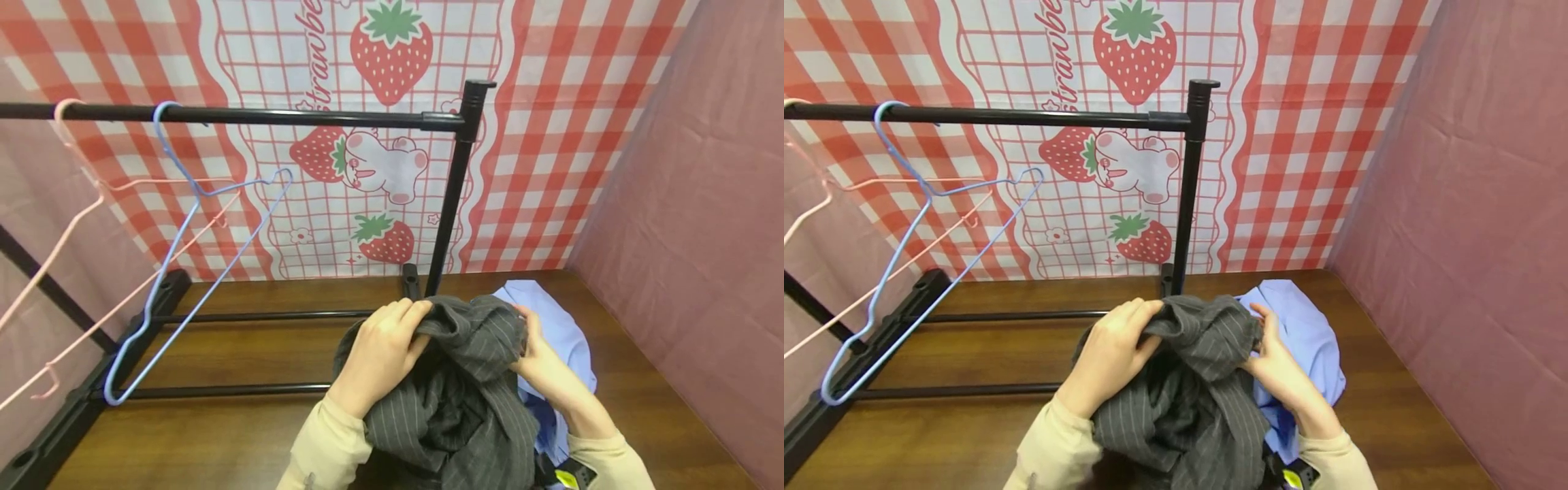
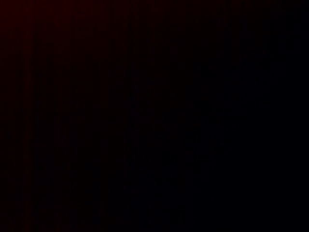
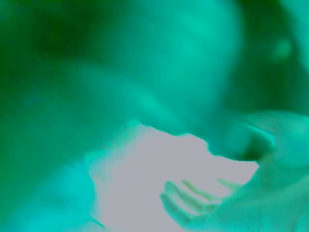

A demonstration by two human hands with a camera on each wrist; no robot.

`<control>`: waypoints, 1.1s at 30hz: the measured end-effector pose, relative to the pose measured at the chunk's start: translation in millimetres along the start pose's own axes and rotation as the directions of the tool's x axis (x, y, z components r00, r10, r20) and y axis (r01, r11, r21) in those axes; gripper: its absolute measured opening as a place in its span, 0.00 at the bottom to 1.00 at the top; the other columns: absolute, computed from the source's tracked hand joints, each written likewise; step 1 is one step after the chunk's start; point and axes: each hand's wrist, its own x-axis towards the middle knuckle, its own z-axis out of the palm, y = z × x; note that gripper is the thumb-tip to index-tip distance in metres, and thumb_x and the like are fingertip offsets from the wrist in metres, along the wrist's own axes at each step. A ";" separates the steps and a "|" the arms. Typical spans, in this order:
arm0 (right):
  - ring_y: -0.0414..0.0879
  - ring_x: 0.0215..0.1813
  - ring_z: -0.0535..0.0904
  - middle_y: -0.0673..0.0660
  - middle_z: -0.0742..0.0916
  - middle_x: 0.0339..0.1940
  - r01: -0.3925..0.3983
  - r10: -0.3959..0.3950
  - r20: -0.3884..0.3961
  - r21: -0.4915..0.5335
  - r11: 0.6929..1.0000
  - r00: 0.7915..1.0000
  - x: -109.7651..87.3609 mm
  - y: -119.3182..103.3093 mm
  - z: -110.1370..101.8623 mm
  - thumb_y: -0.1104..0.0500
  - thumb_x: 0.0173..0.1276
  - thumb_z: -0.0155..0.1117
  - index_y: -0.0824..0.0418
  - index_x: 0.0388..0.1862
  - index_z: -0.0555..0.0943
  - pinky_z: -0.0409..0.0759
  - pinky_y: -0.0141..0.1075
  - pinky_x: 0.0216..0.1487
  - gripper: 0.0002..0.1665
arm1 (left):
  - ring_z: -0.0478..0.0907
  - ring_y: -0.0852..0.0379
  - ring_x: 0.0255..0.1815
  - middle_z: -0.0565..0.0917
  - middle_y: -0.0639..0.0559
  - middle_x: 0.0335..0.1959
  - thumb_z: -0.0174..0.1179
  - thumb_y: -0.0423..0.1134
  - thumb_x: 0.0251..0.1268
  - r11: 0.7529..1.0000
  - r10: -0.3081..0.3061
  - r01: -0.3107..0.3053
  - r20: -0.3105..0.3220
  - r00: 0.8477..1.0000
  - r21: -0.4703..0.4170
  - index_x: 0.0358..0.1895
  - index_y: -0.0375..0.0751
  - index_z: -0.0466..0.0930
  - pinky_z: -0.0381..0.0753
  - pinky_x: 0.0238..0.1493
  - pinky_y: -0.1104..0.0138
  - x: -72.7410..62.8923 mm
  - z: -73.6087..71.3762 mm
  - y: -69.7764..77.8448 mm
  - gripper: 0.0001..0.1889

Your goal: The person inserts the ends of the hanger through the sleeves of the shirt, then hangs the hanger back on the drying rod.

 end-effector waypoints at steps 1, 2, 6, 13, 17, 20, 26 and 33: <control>0.55 0.64 0.54 0.72 0.55 0.64 0.066 -0.066 0.008 -0.050 0.997 0.998 -0.2 0.2 -5.6 0.77 0.50 0.52 0.70 0.67 0.42 0.52 0.20 0.59 0.47 | 0.76 0.55 0.34 0.77 0.51 0.34 0.64 0.36 0.53 1.000 -0.005 0.005 0.005 1.000 0.002 0.48 0.40 0.74 0.75 0.41 0.66 -0.8 2.6 -0.7 0.18; 0.51 0.65 0.52 0.70 0.54 0.65 0.121 -0.120 0.014 -0.090 0.989 0.993 -1.0 -4.3 -10.2 0.79 0.48 0.52 0.67 0.68 0.42 0.50 0.16 0.56 0.50 | 0.76 0.55 0.35 0.77 0.51 0.34 0.64 0.36 0.53 1.000 -0.009 0.009 0.011 1.000 0.005 0.48 0.40 0.74 0.75 0.41 0.66 -1.5 5.3 -1.4 0.18; 0.47 0.69 0.49 0.62 0.57 0.68 0.305 -0.309 0.035 -0.299 0.904 0.950 -5.0 -29.3 -15.1 0.77 0.52 0.55 0.58 0.71 0.48 0.45 0.16 0.59 0.50 | 0.76 0.54 0.34 0.77 0.51 0.34 0.64 0.36 0.53 1.000 -0.014 0.013 0.032 0.999 0.014 0.48 0.40 0.73 0.75 0.40 0.65 -3.3 15.2 -2.1 0.17; 0.51 0.60 0.69 0.52 0.76 0.58 0.252 -0.267 0.039 -0.478 0.841 0.963 5.0 -43.2 12.6 0.45 0.58 0.64 0.55 0.65 0.64 0.65 0.47 0.58 0.38 | 0.76 0.57 0.34 0.78 0.51 0.34 0.63 0.37 0.54 0.999 0.014 -0.016 0.049 0.999 0.046 0.44 0.39 0.73 0.75 0.39 0.67 -1.8 24.3 4.5 0.15; 0.48 0.48 0.77 0.48 0.83 0.44 0.216 -0.251 -0.001 -0.503 0.837 0.968 13.2 -33.1 18.7 0.46 0.59 0.63 0.53 0.50 0.76 0.70 0.45 0.51 0.22 | 0.77 0.58 0.34 0.79 0.52 0.35 0.65 0.40 0.53 0.999 0.024 -0.027 0.075 0.997 0.035 0.42 0.39 0.73 0.74 0.39 0.69 -1.6 27.1 8.6 0.15; 0.41 0.37 0.78 0.44 0.83 0.32 0.210 -0.253 -0.029 -0.468 0.858 0.967 16.0 -26.3 19.6 0.50 0.62 0.61 0.50 0.40 0.79 0.73 0.40 0.41 0.10 | 0.77 0.59 0.36 0.80 0.53 0.37 0.67 0.45 0.50 0.999 0.010 -0.014 0.108 0.994 0.041 0.44 0.40 0.73 0.74 0.41 0.68 -3.5 26.9 8.3 0.20; 0.44 0.33 0.80 0.51 0.84 0.29 0.235 -0.333 -0.148 -0.455 0.859 0.931 18.8 -19.0 18.7 0.61 0.60 0.63 0.56 0.38 0.79 0.74 0.41 0.33 0.07 | 0.77 0.58 0.42 0.80 0.55 0.43 0.63 0.61 0.47 0.997 -0.079 0.077 0.261 0.962 0.020 0.51 0.44 0.73 0.73 0.47 0.64 -5.3 17.5 -3.8 0.31; 0.48 0.37 0.81 0.56 0.86 0.35 0.241 -0.383 -0.260 -0.449 0.861 0.886 17.8 -15.4 14.1 0.69 0.57 0.63 0.60 0.41 0.79 0.74 0.43 0.35 0.13 | 0.77 0.56 0.47 0.80 0.56 0.48 0.55 0.63 0.55 0.957 -0.212 0.284 0.515 0.831 -0.064 0.53 0.50 0.74 0.72 0.51 0.59 -12.2 0.3 -29.6 0.27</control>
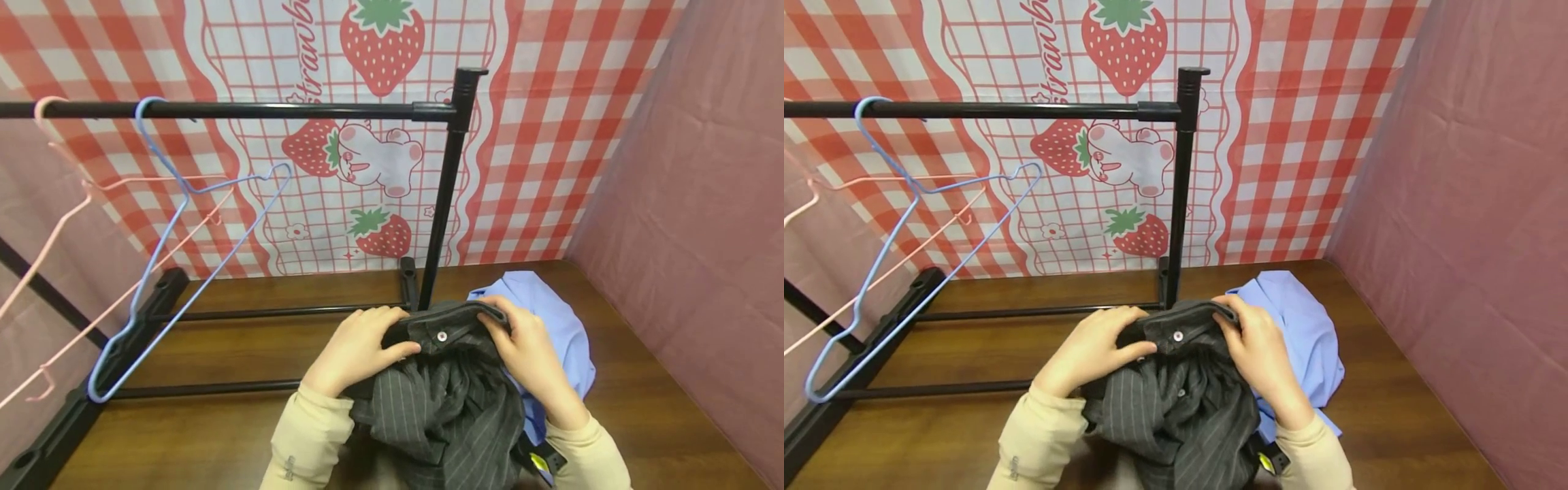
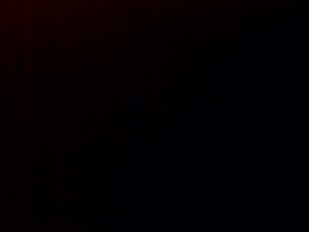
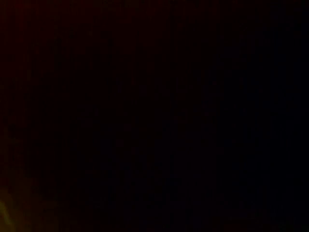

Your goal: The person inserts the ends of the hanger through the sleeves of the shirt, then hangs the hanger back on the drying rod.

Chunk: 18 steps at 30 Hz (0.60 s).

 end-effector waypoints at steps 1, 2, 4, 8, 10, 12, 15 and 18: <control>0.47 0.37 0.80 0.56 0.86 0.35 -0.006 0.006 -0.005 0.006 1.000 1.000 -0.1 0.3 -0.5 0.70 0.57 0.62 0.60 0.41 0.79 0.74 0.42 0.35 0.13 | 0.77 0.56 0.48 0.80 0.55 0.48 0.55 0.61 0.57 1.000 -0.019 0.019 0.023 1.000 -0.023 0.53 0.51 0.74 0.73 0.51 0.58 -1.3 -1.9 -3.5 0.25; 0.46 0.38 0.80 0.55 0.86 0.36 -0.013 0.013 -0.010 0.013 1.000 1.000 -0.3 0.7 -0.9 0.70 0.58 0.62 0.60 0.41 0.79 0.73 0.40 0.36 0.13 | 0.77 0.55 0.48 0.80 0.56 0.49 0.55 0.59 0.58 0.998 -0.036 0.038 0.041 0.998 -0.042 0.53 0.51 0.74 0.73 0.51 0.58 -2.5 -3.8 -6.5 0.23; 0.45 0.38 0.79 0.55 0.86 0.36 -0.023 0.023 -0.026 0.024 0.999 0.999 -0.5 1.1 -2.0 0.70 0.59 0.61 0.60 0.42 0.79 0.72 0.34 0.37 0.13 | 0.78 0.55 0.47 0.80 0.56 0.48 0.56 0.55 0.59 0.995 -0.064 0.069 0.074 0.995 -0.072 0.51 0.52 0.75 0.74 0.49 0.58 -4.4 -6.7 -12.2 0.19; 0.39 0.39 0.78 0.55 0.85 0.37 -0.029 0.033 -0.076 0.052 0.998 0.997 -0.6 2.6 -4.6 0.71 0.60 0.59 0.60 0.44 0.79 0.68 0.23 0.40 0.14 | 0.78 0.60 0.38 0.81 0.58 0.38 0.59 0.46 0.59 0.988 -0.106 0.117 0.113 0.988 -0.102 0.47 0.52 0.77 0.75 0.41 0.61 -7.8 -10.2 -20.7 0.12; 0.34 0.41 0.77 0.56 0.85 0.38 -0.027 0.033 -0.097 0.061 0.998 0.995 -0.1 3.6 -6.1 0.71 0.60 0.59 0.61 0.44 0.79 0.67 0.21 0.41 0.14 | 0.76 0.61 0.33 0.81 0.58 0.34 0.58 0.43 0.59 0.986 -0.119 0.131 0.107 0.987 -0.106 0.44 0.51 0.78 0.75 0.37 0.63 -9.4 -11.6 -23.5 0.10; 0.29 0.42 0.75 0.56 0.85 0.38 -0.033 0.042 -0.115 0.078 0.996 0.993 0.3 4.0 -7.4 0.71 0.60 0.59 0.60 0.45 0.79 0.67 0.20 0.42 0.14 | 0.76 0.63 0.31 0.82 0.59 0.32 0.58 0.42 0.60 0.982 -0.134 0.143 0.082 0.988 -0.121 0.42 0.52 0.78 0.74 0.36 0.64 -10.8 -13.0 -25.4 0.08; 0.27 0.45 0.74 0.56 0.85 0.40 -0.040 0.055 -0.128 0.119 0.992 0.990 1.0 3.6 -8.7 0.70 0.61 0.58 0.60 0.46 0.79 0.67 0.19 0.45 0.15 | 0.76 0.62 0.30 0.83 0.58 0.33 0.57 0.41 0.60 0.972 -0.180 0.182 0.027 0.983 -0.148 0.40 0.53 0.79 0.74 0.36 0.64 -12.8 -16.2 -26.6 0.06; 0.28 0.42 0.75 0.55 0.84 0.40 -0.037 0.061 -0.145 0.158 0.987 0.988 1.6 2.6 -9.3 0.70 0.61 0.59 0.59 0.47 0.79 0.68 0.19 0.42 0.15 | 0.75 0.62 0.29 0.83 0.57 0.33 0.56 0.41 0.61 0.947 -0.263 0.255 -0.015 0.965 -0.196 0.39 0.52 0.80 0.74 0.35 0.64 -14.6 -20.5 -27.1 0.06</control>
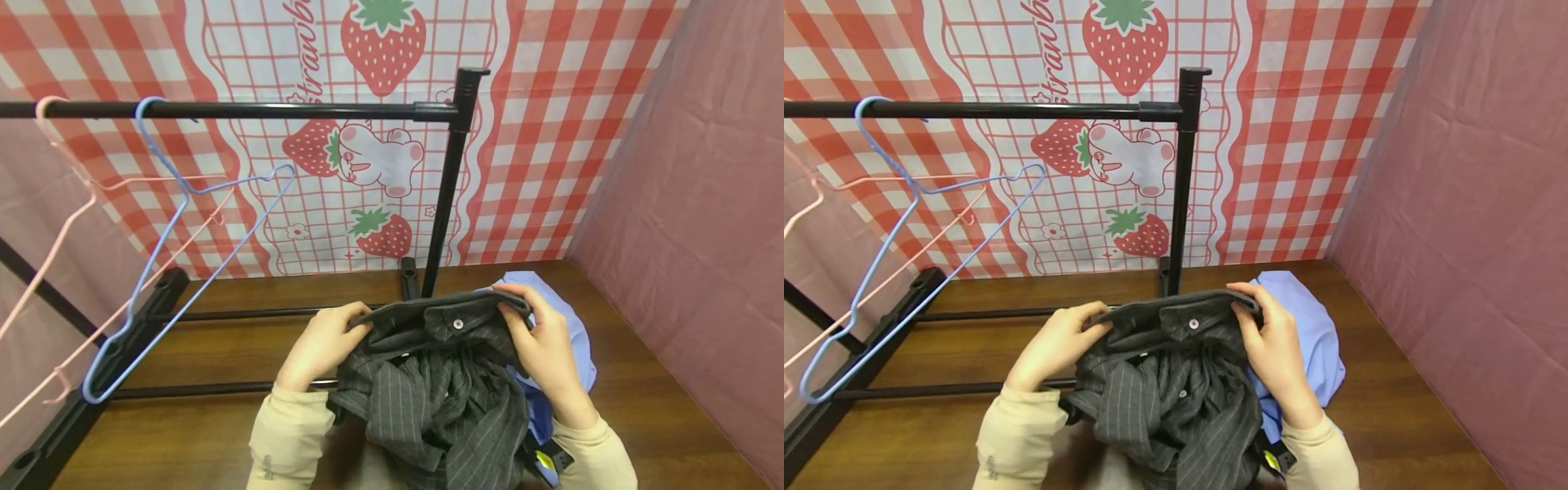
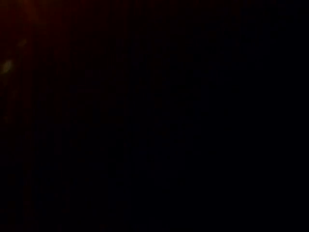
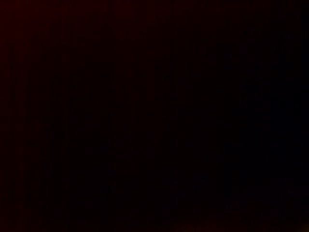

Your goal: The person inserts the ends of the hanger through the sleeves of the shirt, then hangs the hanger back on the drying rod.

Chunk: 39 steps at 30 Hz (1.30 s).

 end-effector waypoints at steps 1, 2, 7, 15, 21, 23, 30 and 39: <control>0.29 0.41 0.75 0.55 0.84 0.40 0.008 -0.008 -0.006 0.009 1.000 1.000 0.2 -0.5 -0.1 0.70 0.60 0.59 0.60 0.47 0.79 0.68 0.20 0.41 0.15 | 0.75 0.61 0.26 0.83 0.55 0.34 0.55 0.40 0.62 0.999 -0.035 0.035 -0.010 0.999 -0.035 0.40 0.52 0.80 0.74 0.32 0.64 -0.5 -1.8 0.3 0.06; 0.30 0.39 0.75 0.55 0.84 0.39 0.013 -0.013 -0.010 0.012 1.000 1.000 0.3 -0.9 -0.2 0.70 0.60 0.60 0.59 0.47 0.79 0.68 0.20 0.40 0.16 | 0.74 0.61 0.27 0.83 0.55 0.35 0.54 0.39 0.62 0.996 -0.063 0.061 -0.024 0.998 -0.067 0.41 0.51 0.79 0.74 0.32 0.64 -0.8 -3.5 0.4 0.07; 0.28 0.40 0.75 0.55 0.85 0.39 0.042 -0.042 0.004 0.005 0.999 0.999 0.6 -3.2 1.1 0.70 0.59 0.61 0.59 0.48 0.79 0.68 0.20 0.41 0.18 | 0.75 0.58 0.35 0.81 0.51 0.48 0.47 0.30 0.63 0.933 -0.100 0.080 -0.040 0.994 -0.352 0.53 0.49 0.76 0.73 0.40 0.64 -1.4 -11.7 2.2 0.17; 0.27 0.40 0.73 0.57 0.84 0.42 0.060 -0.061 0.022 0.010 0.998 0.998 1.1 -1.7 0.7 0.73 0.61 0.56 0.60 0.52 0.77 0.67 0.20 0.40 0.21 | 0.74 0.66 0.25 0.75 0.40 0.51 0.45 0.30 0.65 0.660 -0.041 0.062 0.046 0.998 -0.749 0.60 0.38 0.67 0.74 0.34 0.70 -1.1 -18.4 4.2 0.19; 0.28 0.50 0.74 0.53 0.82 0.47 0.026 -0.028 0.019 0.096 0.995 0.999 2.3 -1.8 -0.9 0.73 0.64 0.52 0.63 0.53 0.74 0.67 0.20 0.49 0.19 | 0.71 0.60 0.53 0.65 0.41 0.62 0.48 0.24 0.56 0.588 0.155 -0.029 0.078 0.985 -0.808 0.66 0.39 0.56 0.73 0.49 0.69 -2.2 -16.0 5.0 0.31; 0.29 0.51 0.73 0.50 0.81 0.49 0.008 -0.012 0.031 0.112 0.994 0.999 1.9 -1.9 -1.5 0.72 0.65 0.51 0.62 0.54 0.73 0.67 0.20 0.50 0.20 | 0.71 0.56 0.54 0.63 0.40 0.63 0.46 0.20 0.54 0.601 0.193 -0.041 0.095 0.977 -0.798 0.67 0.41 0.53 0.74 0.47 0.69 -2.8 -14.6 3.9 0.34; 0.29 0.49 0.73 0.57 0.81 0.50 -0.046 0.036 0.080 0.124 0.991 0.996 -1.3 -2.9 -3.0 0.72 0.64 0.49 0.59 0.57 0.71 0.66 0.20 0.48 0.23 | 0.75 0.48 0.49 0.69 0.30 0.57 0.44 0.20 0.58 0.623 0.123 0.043 0.153 0.981 -0.781 0.68 0.37 0.51 0.78 0.42 0.64 -0.5 -7.6 3.8 0.32; 0.33 0.44 0.76 0.47 0.81 0.46 -0.110 0.095 0.080 0.198 0.974 0.992 -3.5 -3.3 -3.6 0.73 0.62 0.46 0.58 0.56 0.72 0.68 0.22 0.45 0.24 | 0.72 0.60 0.24 0.80 0.43 0.38 0.56 0.38 0.61 0.859 -0.031 0.147 0.236 0.971 -0.490 0.54 0.33 0.74 0.72 0.25 0.68 6.3 4.9 -3.7 0.19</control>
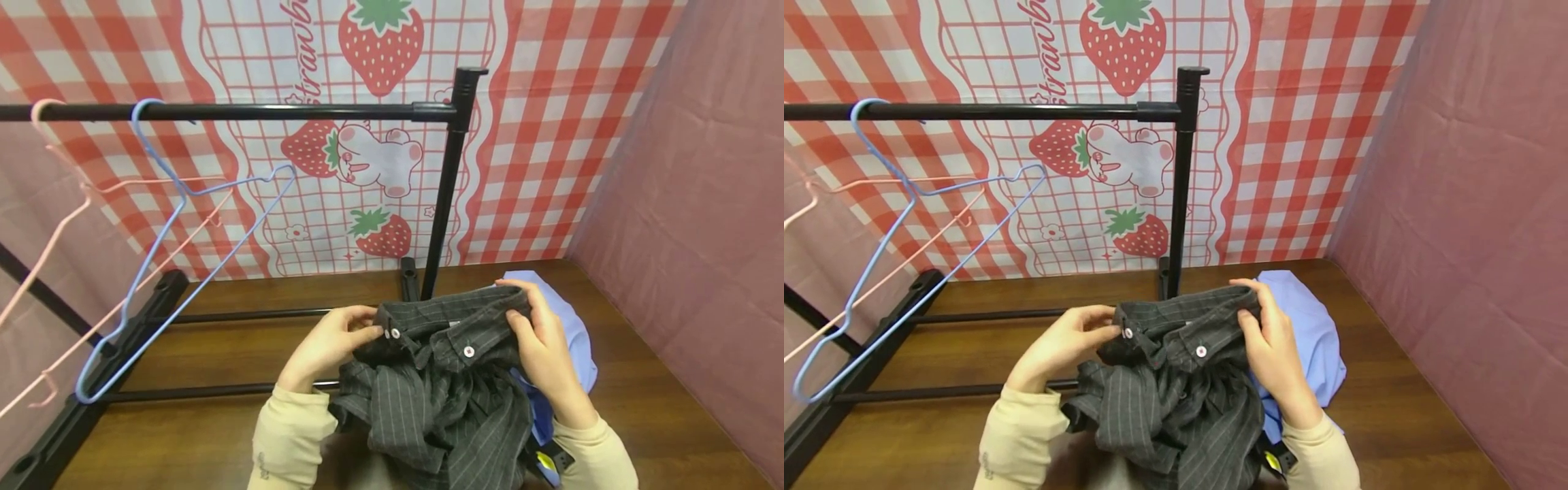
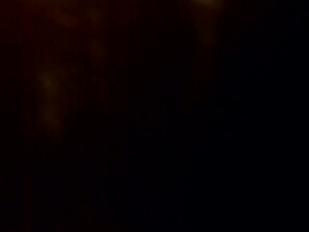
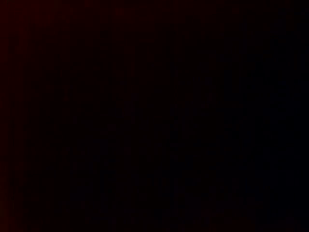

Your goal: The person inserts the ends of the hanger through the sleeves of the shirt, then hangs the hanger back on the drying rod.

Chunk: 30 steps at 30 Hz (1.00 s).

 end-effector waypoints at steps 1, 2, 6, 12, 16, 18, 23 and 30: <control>0.32 0.45 0.76 0.45 0.81 0.46 0.008 -0.008 0.002 0.012 1.000 1.000 -0.1 0.5 0.1 0.74 0.63 0.45 0.59 0.56 0.72 0.68 0.22 0.46 0.24 | 0.72 0.59 0.28 0.80 0.46 0.37 0.58 0.40 0.60 0.998 0.017 -0.018 0.004 1.000 0.061 0.51 0.36 0.76 0.72 0.28 0.67 1.2 0.3 -1.9 0.17; 0.32 0.45 0.76 0.43 0.81 0.47 0.018 -0.018 0.004 0.024 1.000 1.000 -0.1 1.0 0.2 0.74 0.63 0.45 0.61 0.56 0.72 0.68 0.22 0.46 0.24 | 0.73 0.59 0.32 0.80 0.49 0.37 0.59 0.42 0.59 0.992 0.038 -0.039 0.007 0.999 0.120 0.49 0.38 0.78 0.73 0.32 0.66 2.1 0.6 -4.3 0.17; 0.33 0.47 0.76 0.41 0.79 0.49 0.040 -0.041 0.004 0.062 0.997 0.999 0.1 1.9 1.2 0.74 0.63 0.44 0.64 0.55 0.71 0.69 0.22 0.48 0.22 | 0.74 0.56 0.41 0.79 0.49 0.43 0.62 0.40 0.55 0.988 0.069 -0.077 0.061 0.996 0.131 0.43 0.41 0.80 0.75 0.42 0.62 5.6 2.8 -12.1 0.13; 0.31 0.49 0.74 0.38 0.78 0.48 0.054 -0.054 0.000 0.006 0.999 0.999 -1.0 2.1 2.7 0.74 0.63 0.47 0.63 0.54 0.72 0.67 0.21 0.50 0.21 | 0.71 0.60 0.31 0.74 0.52 0.31 0.64 0.36 0.53 0.992 0.122 -0.120 0.063 0.991 -0.029 0.27 0.38 0.69 0.70 0.33 0.70 7.2 7.1 -11.3 0.11; 0.30 0.51 0.72 0.39 0.78 0.48 0.089 -0.089 -0.005 -0.040 0.995 0.996 -2.1 1.5 2.9 0.74 0.62 0.50 0.63 0.54 0.72 0.65 0.21 0.51 0.21 | 0.66 0.61 0.26 0.67 0.53 0.26 0.64 0.33 0.51 0.986 0.166 -0.164 0.082 0.983 -0.036 0.27 0.38 0.63 0.65 0.27 0.72 5.7 8.9 -6.7 0.14; 0.30 0.52 0.72 0.41 0.78 0.48 0.102 -0.103 -0.011 -0.058 0.993 0.995 -2.1 0.9 3.7 0.73 0.62 0.51 0.63 0.54 0.72 0.65 0.21 0.52 0.21 | 0.69 0.61 0.30 0.69 0.52 0.27 0.64 0.31 0.49 0.983 0.182 -0.180 0.083 0.980 -0.030 0.32 0.37 0.63 0.67 0.31 0.72 5.6 10.1 -5.9 0.16; 0.30 0.51 0.72 0.48 0.80 0.47 0.122 -0.124 -0.028 -0.068 0.990 0.992 -1.8 0.2 6.7 0.73 0.61 0.53 0.63 0.53 0.73 0.66 0.21 0.52 0.20 | 0.73 0.58 0.41 0.77 0.46 0.39 0.67 0.29 0.45 0.975 0.219 -0.215 0.130 0.967 -0.048 0.58 0.38 0.57 0.70 0.47 0.69 5.7 10.2 -6.0 0.36; 0.30 0.52 0.72 0.43 0.79 0.48 0.139 -0.141 -0.042 -0.054 0.989 0.989 -1.2 1.0 7.5 0.74 0.61 0.53 0.65 0.52 0.73 0.66 0.21 0.52 0.20 | 0.72 0.57 0.53 0.74 0.49 0.54 0.68 0.40 0.48 0.982 0.185 -0.165 0.313 0.931 -0.089 0.67 0.45 0.56 0.70 0.54 0.66 -1.5 -2.2 -9.2 0.41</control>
